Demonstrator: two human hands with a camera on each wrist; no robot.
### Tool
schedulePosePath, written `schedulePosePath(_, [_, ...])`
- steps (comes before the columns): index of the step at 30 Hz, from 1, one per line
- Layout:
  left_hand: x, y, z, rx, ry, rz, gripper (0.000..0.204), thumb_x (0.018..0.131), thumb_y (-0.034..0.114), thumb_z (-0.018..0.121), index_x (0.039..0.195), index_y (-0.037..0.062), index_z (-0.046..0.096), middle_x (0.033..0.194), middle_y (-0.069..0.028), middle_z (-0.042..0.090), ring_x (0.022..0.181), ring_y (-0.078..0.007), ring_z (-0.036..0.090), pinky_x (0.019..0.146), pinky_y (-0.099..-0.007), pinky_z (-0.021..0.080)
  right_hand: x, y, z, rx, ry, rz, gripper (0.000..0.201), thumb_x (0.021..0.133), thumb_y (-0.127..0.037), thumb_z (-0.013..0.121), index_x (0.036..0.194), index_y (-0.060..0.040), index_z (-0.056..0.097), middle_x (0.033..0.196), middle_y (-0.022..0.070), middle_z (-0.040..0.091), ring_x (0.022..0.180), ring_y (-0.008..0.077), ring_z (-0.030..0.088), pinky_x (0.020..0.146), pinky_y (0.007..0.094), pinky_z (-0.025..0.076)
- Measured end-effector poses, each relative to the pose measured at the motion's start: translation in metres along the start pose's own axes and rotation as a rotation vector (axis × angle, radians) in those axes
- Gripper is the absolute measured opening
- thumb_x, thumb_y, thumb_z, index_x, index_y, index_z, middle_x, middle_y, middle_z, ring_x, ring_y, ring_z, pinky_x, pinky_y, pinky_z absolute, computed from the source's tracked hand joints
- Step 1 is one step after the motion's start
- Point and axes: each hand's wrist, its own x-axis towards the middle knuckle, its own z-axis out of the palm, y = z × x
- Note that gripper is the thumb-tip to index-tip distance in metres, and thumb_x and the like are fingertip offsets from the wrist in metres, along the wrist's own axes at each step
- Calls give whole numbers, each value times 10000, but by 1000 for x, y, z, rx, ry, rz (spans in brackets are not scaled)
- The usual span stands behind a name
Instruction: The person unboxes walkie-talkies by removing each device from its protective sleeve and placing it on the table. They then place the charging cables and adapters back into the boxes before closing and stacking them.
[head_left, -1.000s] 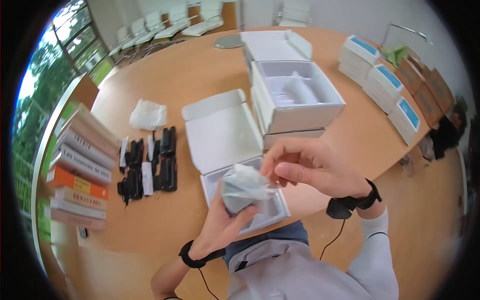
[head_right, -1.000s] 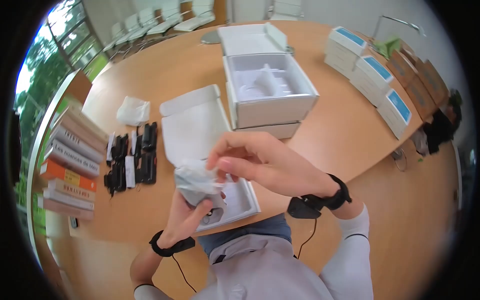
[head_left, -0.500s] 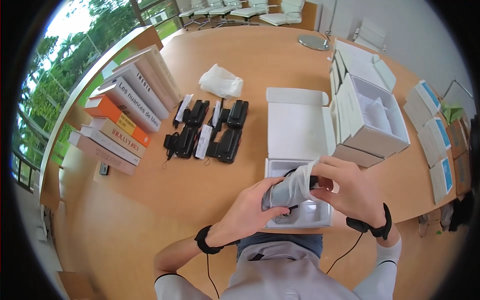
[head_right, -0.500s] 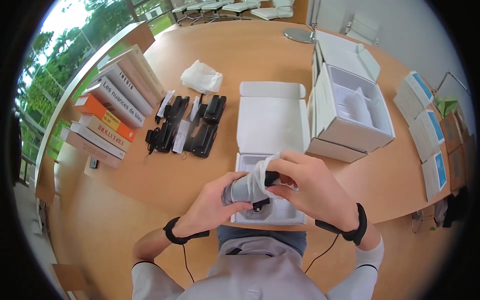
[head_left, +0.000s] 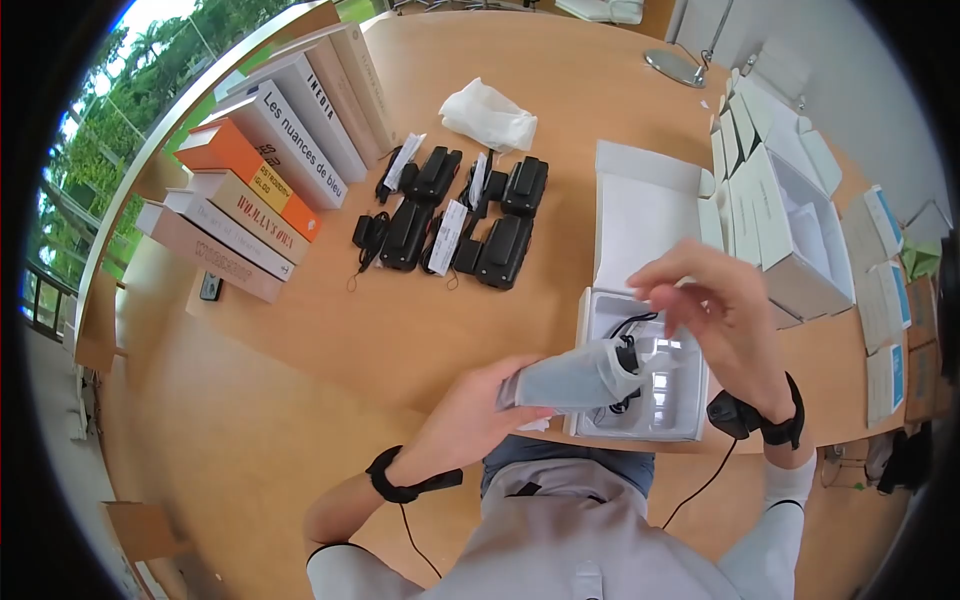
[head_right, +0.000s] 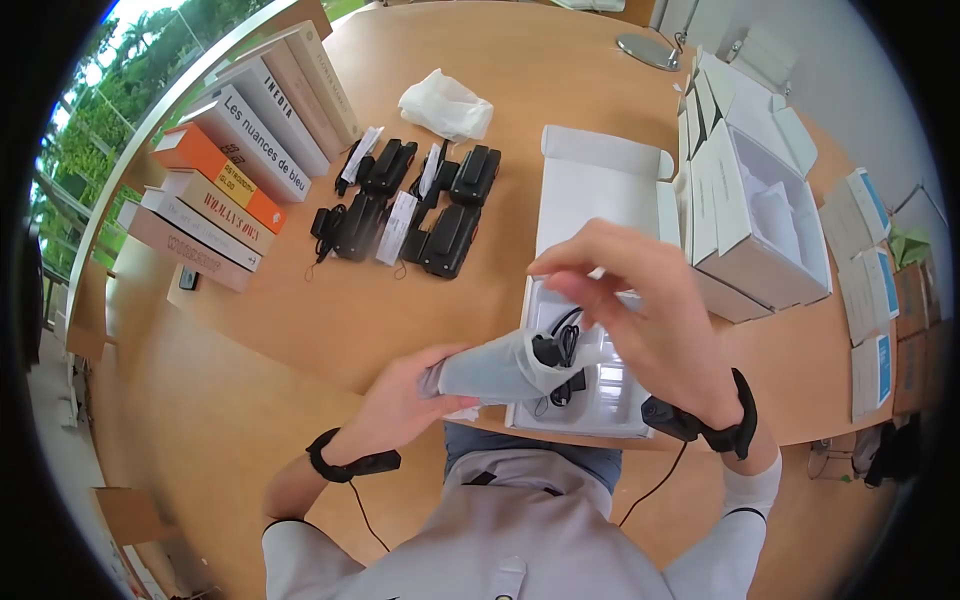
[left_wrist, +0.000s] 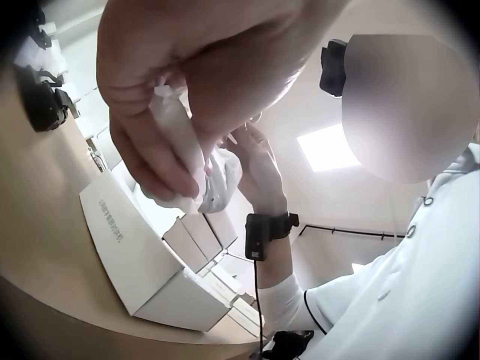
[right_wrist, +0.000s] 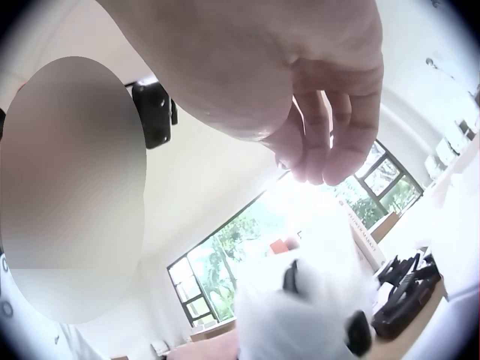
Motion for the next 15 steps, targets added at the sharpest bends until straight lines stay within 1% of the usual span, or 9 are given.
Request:
schedulePosePath(2, [-1,-6,-5,29,19,53,493,960,45,753,1403,-66,567,1250,-164,714,1167,-203,670,1028,-332,513,5,11,6,-94,-108,-48,112,965,28,689,1071,9,717,937,107,697,789,234,668,719,356,554])
schedulePosePath(3, [0,-11,-7,-15,40,40,498,960,42,752,1406,-69,561,1258,-160,708,1177,-201,664,1033,-334,511,6,17,9,-142,-158,-68,123,967,23,690,1084,7,724,942,108,700,793,233,673,724,354,559])
schedulePosePath(6, [4,-31,-10,-156,96,29,515,957,36,754,1414,-76,544,1279,-148,691,1202,-195,650,1046,-337,508,7,22,14,-126,-149,9,123,959,-14,718,1079,13,719,949,109,704,805,243,687,735,351,565])
schedulePosePath(8, [5,-40,-14,-230,123,59,531,952,36,762,1418,-79,534,1290,-141,682,1213,-191,643,1052,-338,505,5,26,24,-122,-217,57,133,947,-36,741,1065,17,712,930,108,703,812,233,692,735,347,561])
schedulePosePath(9, [5,-40,-14,-233,138,74,541,942,41,776,1413,-78,540,1286,-141,684,1207,-190,646,1049,-338,508,7,26,28,-120,-254,76,141,941,-47,752,1057,20,709,921,107,703,815,228,694,735,345,558])
schedulePosePath(11, [3,-40,-14,-234,169,97,560,921,51,804,1403,-77,550,1276,-142,690,1196,-189,653,1042,-338,514,13,22,33,-111,-258,95,160,923,-63,773,1037,22,700,892,104,697,816,214,693,725,336,550])
schedulePosePath(12, [2,-38,-15,-227,181,77,561,909,55,818,1391,-75,562,1265,-139,695,1186,-185,658,1036,-335,518,16,20,36,-106,-260,104,171,914,-71,784,1027,23,696,878,102,695,817,207,692,720,331,545])
schedulePosePath(14, [0,-32,-17,-212,200,35,563,886,63,845,1367,-71,587,1244,-134,705,1168,-179,668,1022,-329,526,21,19,43,-40,-247,56,187,898,-78,798,1015,23,691,857,99,689,811,197,691,709,324,536])
schedulePosePath(15, [-2,-28,-17,-177,210,45,554,881,68,852,1354,-69,599,1225,-132,712,1149,-177,676,1010,-329,532,23,18,45,-10,-243,35,195,891,-81,805,1009,22,689,846,97,686,808,192,690,704,320,532])
